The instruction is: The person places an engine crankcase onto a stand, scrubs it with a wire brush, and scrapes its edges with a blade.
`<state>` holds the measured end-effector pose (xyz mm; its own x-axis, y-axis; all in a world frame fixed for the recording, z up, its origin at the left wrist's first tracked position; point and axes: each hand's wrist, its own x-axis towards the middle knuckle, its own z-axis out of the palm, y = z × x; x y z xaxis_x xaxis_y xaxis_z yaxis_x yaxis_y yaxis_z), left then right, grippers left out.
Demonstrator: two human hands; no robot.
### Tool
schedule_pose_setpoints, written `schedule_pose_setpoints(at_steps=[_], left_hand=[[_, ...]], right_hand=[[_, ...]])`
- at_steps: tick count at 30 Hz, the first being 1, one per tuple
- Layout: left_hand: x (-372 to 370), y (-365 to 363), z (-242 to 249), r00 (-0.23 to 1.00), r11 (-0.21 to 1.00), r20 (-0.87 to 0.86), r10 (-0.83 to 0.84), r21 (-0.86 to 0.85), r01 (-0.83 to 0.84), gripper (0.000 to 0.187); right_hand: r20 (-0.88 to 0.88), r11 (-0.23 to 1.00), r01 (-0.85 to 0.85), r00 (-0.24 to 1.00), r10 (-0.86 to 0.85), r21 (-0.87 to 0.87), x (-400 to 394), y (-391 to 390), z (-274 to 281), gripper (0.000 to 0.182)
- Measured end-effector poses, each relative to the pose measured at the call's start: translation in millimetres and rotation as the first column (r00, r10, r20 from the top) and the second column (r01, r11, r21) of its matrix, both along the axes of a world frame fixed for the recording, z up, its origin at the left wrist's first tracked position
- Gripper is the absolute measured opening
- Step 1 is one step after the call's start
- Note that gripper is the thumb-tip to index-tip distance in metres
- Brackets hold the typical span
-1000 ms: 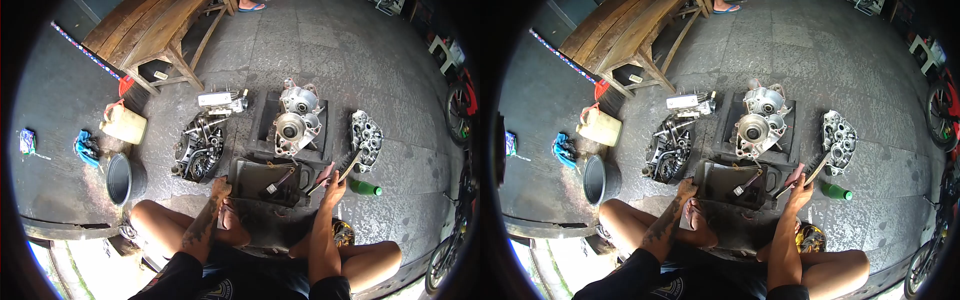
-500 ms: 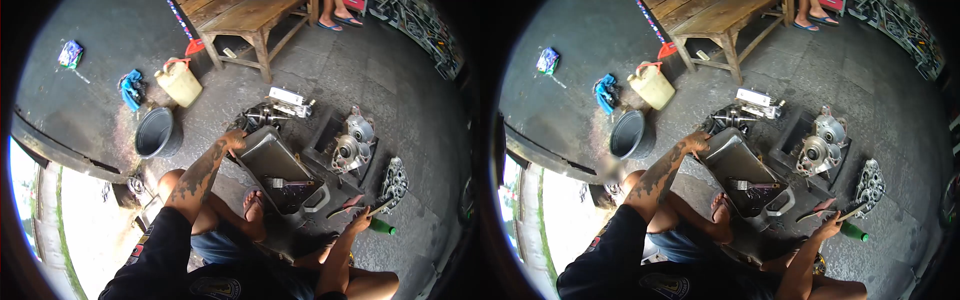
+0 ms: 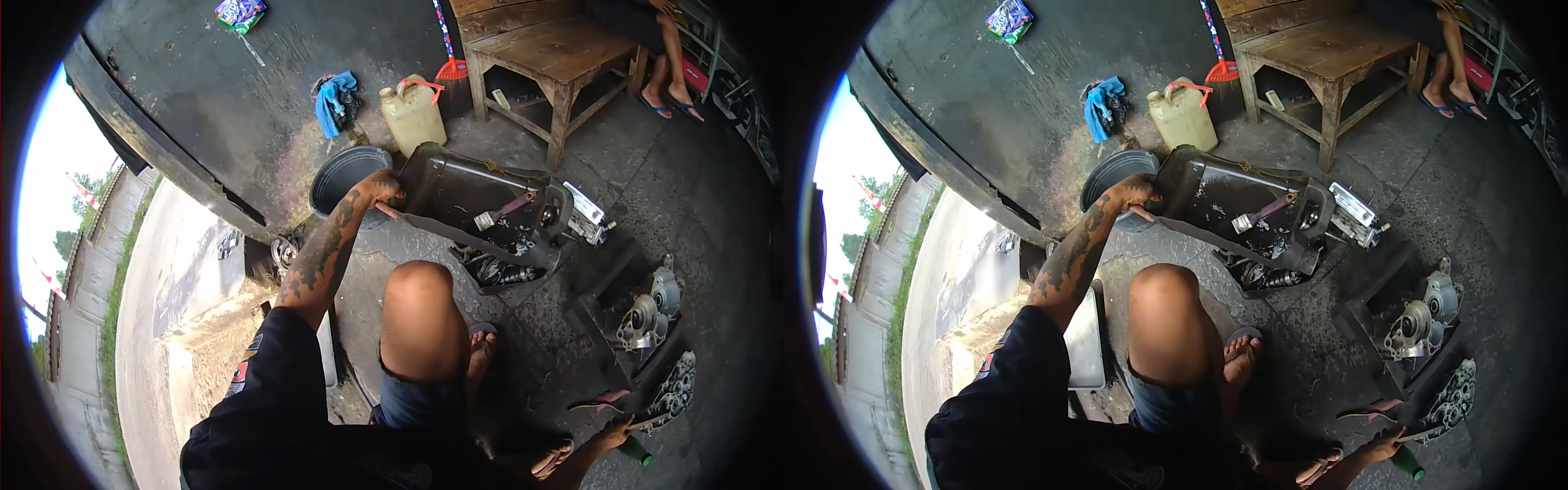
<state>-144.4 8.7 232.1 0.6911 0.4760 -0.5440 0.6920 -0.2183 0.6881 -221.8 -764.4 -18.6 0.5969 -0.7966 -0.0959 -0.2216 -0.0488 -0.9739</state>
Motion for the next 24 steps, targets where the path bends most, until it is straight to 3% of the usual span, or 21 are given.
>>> schedule_pose_setpoints(at_steps=[1,4,5,6,7,9,11,12,15,17,18,19,20,21,22,23,24], left_hand=[[-20,18,-10,0.998,0.997,-0.002,0.071,-0.034,-0.071,0.05],[-102,84,-78,0.945,0.942,0.17,-0.281,0.237,0.238,0.038],[-123,64,-67,0.983,0.991,0.127,0.132,-0.026,-0.13,0.035],[-146,24,-38,0.949,0.955,0.117,0.294,-0.084,-0.285,0.033],[-173,48,-76,0.913,0.929,0.193,0.359,-0.166,-0.33,0.033],[-231,57,-114,0.913,0.944,0.259,0.315,-0.19,-0.271,0.028],[-266,42,-142,0.873,0.908,0.276,0.403,-0.243,-0.343,0.031],[-282,31,-155,0.837,0.869,0.264,0.48,-0.277,-0.411,0.032],[-315,-1,-186,0.715,0.732,0.187,0.674,-0.301,-0.611,0.036],[-360,-1,-229,0.805,0.894,0.39,0.448,-0.183,-0.408,0.029],[-358,-17,-214,0.683,0.696,0.196,0.704,-0.385,-0.607,0.029],[-354,-37,-196,0.677,0.687,0.166,0.717,-0.331,-0.647,0.029],[-366,-44,-206,0.652,0.713,0.304,0.694,-0.415,-0.566,0.03],[-367,-53,-205,0.715,0.759,0.267,0.647,-0.318,-0.568,0.028],[-392,-43,-241,0.736,0.821,0.377,0.562,-0.362,-0.441,0.026],[-399,-43,-256,0.836,0.943,0.436,0.333,-0.151,-0.297,0.025],[-401,-49,-262,0.881,0.984,0.462,0.103,0.079,-0.157,0.024]], right_hand=[[-0.005,1.0,-0.018,1.0,0.018,-0.001,2,-5,-8,0.051],[0.135,0.979,-0.052,0.99,0.026,0.197,0,-40,-39,0.055],[0.193,0.963,-0.079,0.981,0.029,0.256,0,-51,-51,0.056],[0.101,0.995,-0.088,0.991,0.083,0.046,-4,-52,-50,0.052],[-0.004,0.979,-0.113,0.993,0.114,-0.169,-10,-56,-50,0.047],[-0.046,0.982,-0.072,0.997,0.065,-0.172,-8,-39,-28,0.05],[-0.183,0.993,0.064,0.98,-0.08,-0.095,-7,-5,13,0.052],[-0.243,0.995,0.058,0.967,-0.077,-0.087,-6,-19,0,0.056],[-0.123,0.999,0.053,0.991,-0.052,0.008,-10,-29,-19,0.06],[-0.039,1.0,0.006,0.999,-0.006,0.007,-16,-30,-30,0.06],[0.053,1.0,-0.03,0.998,0.029,0.007,-20,-17,-8,0.06],[-0.065,0.995,0.102,0.993,-0.103,-0.013,-13,1,11,0.058],[-0.182,0.996,0.046,0.981,-0.06,-0.079,-16,-7,5,0.055],[-0.296,0.99,-0.02,0.955,-0.023,-0.141,-17,-15,-2,0.052],[-0.291,0.984,0.025,0.954,-0.075,-0.174,-12,3,12,0.051],[-0.125,0.911,0.048,0.986,-0.108,-0.41,-6,28,22,0.052],[-0.039,0.922,0.063,0.996,-0.084,-0.381,0,52,44,0.046]])
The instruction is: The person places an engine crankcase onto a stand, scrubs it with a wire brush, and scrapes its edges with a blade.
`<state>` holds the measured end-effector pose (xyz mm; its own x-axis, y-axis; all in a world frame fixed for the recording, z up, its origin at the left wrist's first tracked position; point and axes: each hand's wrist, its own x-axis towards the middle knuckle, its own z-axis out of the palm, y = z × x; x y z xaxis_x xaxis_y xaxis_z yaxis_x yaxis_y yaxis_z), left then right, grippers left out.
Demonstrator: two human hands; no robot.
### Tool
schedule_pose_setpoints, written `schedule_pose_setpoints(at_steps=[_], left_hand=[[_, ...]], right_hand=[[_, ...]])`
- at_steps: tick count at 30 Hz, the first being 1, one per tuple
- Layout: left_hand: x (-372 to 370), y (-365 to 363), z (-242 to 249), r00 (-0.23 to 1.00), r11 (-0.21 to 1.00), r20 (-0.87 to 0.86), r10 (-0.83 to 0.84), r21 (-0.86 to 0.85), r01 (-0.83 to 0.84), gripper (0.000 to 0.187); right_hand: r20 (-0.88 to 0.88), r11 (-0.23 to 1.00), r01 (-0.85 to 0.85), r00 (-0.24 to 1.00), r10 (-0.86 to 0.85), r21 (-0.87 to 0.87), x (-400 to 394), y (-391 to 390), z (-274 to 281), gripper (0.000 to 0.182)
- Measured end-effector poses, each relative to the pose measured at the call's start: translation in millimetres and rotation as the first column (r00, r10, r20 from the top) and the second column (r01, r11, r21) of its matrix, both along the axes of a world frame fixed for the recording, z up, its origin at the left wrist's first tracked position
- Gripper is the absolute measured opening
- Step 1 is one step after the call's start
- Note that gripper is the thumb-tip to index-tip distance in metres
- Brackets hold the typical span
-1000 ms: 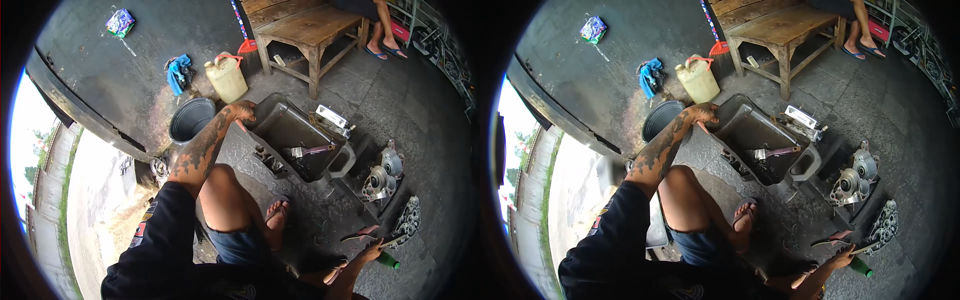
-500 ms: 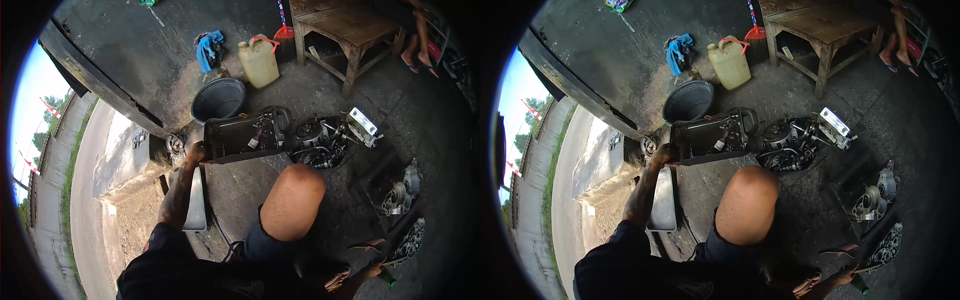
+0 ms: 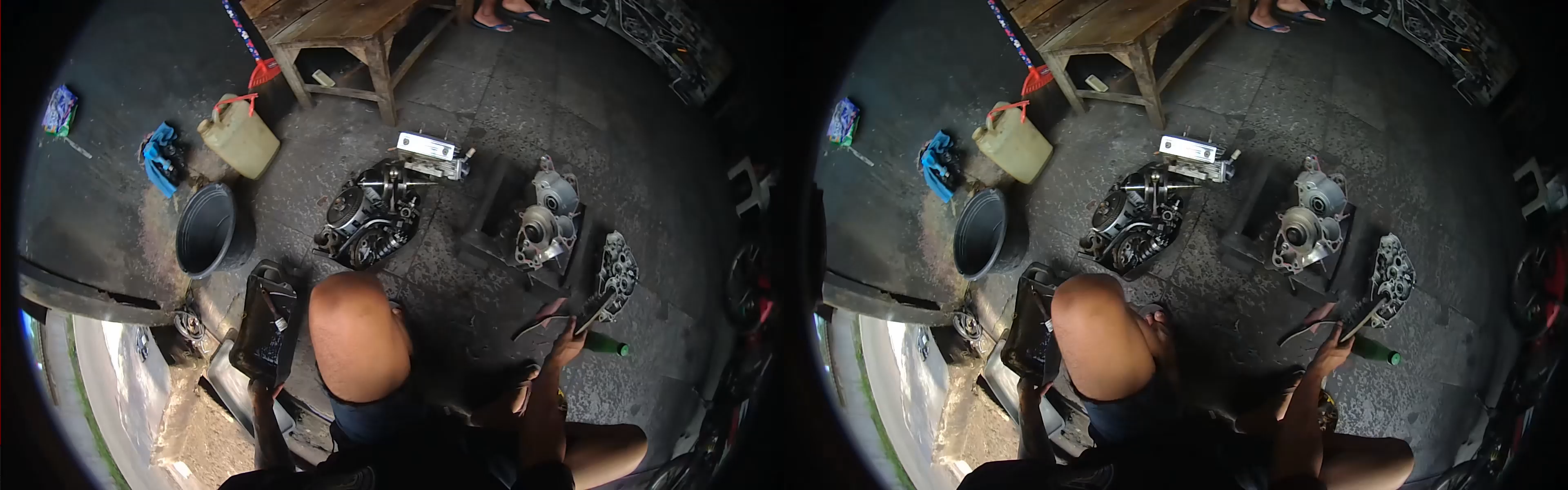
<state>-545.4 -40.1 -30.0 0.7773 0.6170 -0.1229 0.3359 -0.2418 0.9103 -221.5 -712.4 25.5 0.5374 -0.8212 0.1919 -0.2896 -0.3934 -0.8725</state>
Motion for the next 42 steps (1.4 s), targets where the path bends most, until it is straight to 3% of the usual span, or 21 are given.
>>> schedule_pose_setpoints(at_steps=[2,4,5,6,8,11,13,15,17,20,21,24,25,26,27,29,31,35,36,38,42], left_hand=[[-7,-7,4,0.963,0.946,-0.215,-0.161,0.243,0.213,0.024],[-9,-13,11,0.885,0.826,-0.402,-0.235,0.397,0.4,0.03],[1,-21,18,0.852,0.822,-0.472,-0.225,0.377,0.426,0.032],[5,-28,18,0.816,0.847,-0.548,-0.186,0.331,0.415,0.034],[15,-37,21,0.74,0.923,-0.668,-0.076,0.234,0.306,0.038],[33,-47,27,0.645,0.974,-0.758,0.094,0.204,0.099,0.044],[48,-52,35,0.622,0.965,-0.748,0.23,0.259,-0.046,0.048],[69,-54,51,0.647,0.905,-0.638,0.417,0.357,-0.232,0.053],[117,-55,95,0.772,0.819,-0.325,0.546,0.401,-0.41,0.057],[220,-72,203,0.958,0.937,0.159,0.237,0.223,-0.269,0.055],[263,-116,259,0.979,0.922,0.198,0.051,0.368,-0.123,0.045],[363,-235,342,0.906,0.834,0.155,-0.394,0.474,0.282,0.029],[387,-280,343,0.814,0.732,0.13,-0.565,0.534,0.423,0.035],[407,-323,339,0.734,0.574,-0.059,-0.677,0.582,0.576,0.04],[432,-347,304,0.61,0.343,-0.115,-0.784,0.739,0.58,0.045],[461,-388,225,0.526,0.032,-0.436,-0.73,0.747,0.664,0.058],[481,-405,166,0.512,-0.131,-0.589,-0.626,0.726,0.675,0.06],[497,-409,136,0.449,-0.161,-0.693,-0.564,0.625,0.764,0.064],[498,-406,133,0.462,-0.173,-0.683,-0.565,0.646,0.743,0.064],[502,-403,125,0.492,-0.188,-0.659,-0.569,0.687,0.701,0.063],[509,-394,119,0.472,-0.207,-0.605,-0.641,0.729,0.653,0.052]], right_hand=[[0.072,0.99,-0.116,0.991,0.11,0.079,9,23,22,0.039],[-0.037,0.936,-0.213,0.972,0.232,0.279,16,44,43,0.036],[0.053,0.958,-0.248,0.969,0.243,0.145,23,44,14,0.035],[-0.032,0.972,-0.221,0.974,0.225,0.084,27,55,33,0.035],[-0.113,0.983,-0.179,0.977,0.182,0.03,33,59,45,0.034],[0.006,0.995,-0.071,0.997,0.071,0.069,44,41,3,0.032],[0.112,0.999,0.005,0.994,0.0,-0.043,46,30,-12,0.035],[0.111,0.997,0.07,0.992,-0.067,-0.025,48,24,-19,0.037],[-0.041,0.997,0.08,0.996,-0.079,0.004,57,20,-16,0.037],[-0.216,0.994,0.086,0.971,-0.099,-0.069,74,21,10,0.044],[-0.246,0.98,0.093,0.96,-0.135,-0.173,82,18,2,0.046],[-0.256,0.992,0.062,0.963,-0.089,-0.112,102,5,1,0.049],[-0.248,0.993,0.064,0.965,-0.088,-0.101,106,3,3,0.049],[-0.24,0.999,0.036,0.97,-0.031,0.019,113,-1,13,0.049],[-0.23,0.991,0.004,0.973,0.027,0.135,117,-6,18,0.05],[-0.218,0.987,-0.042,0.973,0.075,0.153,127,-15,11,0.051],[-0.178,0.944,-0.152,0.961,0.21,0.293,129,-17,13,0.053],[-0.023,0.875,-0.239,0.962,0.274,0.422,127,-22,-7,0.06],[-0.144,0.881,-0.214,0.943,0.298,0.421,126,-25,-2,0.062],[-0.121,0.857,-0.233,0.939,0.321,0.459,130,-26,-25,0.057],[-0.123,0.844,-0.254,0.929,0.348,0.472,120,-20,15,0.049]])
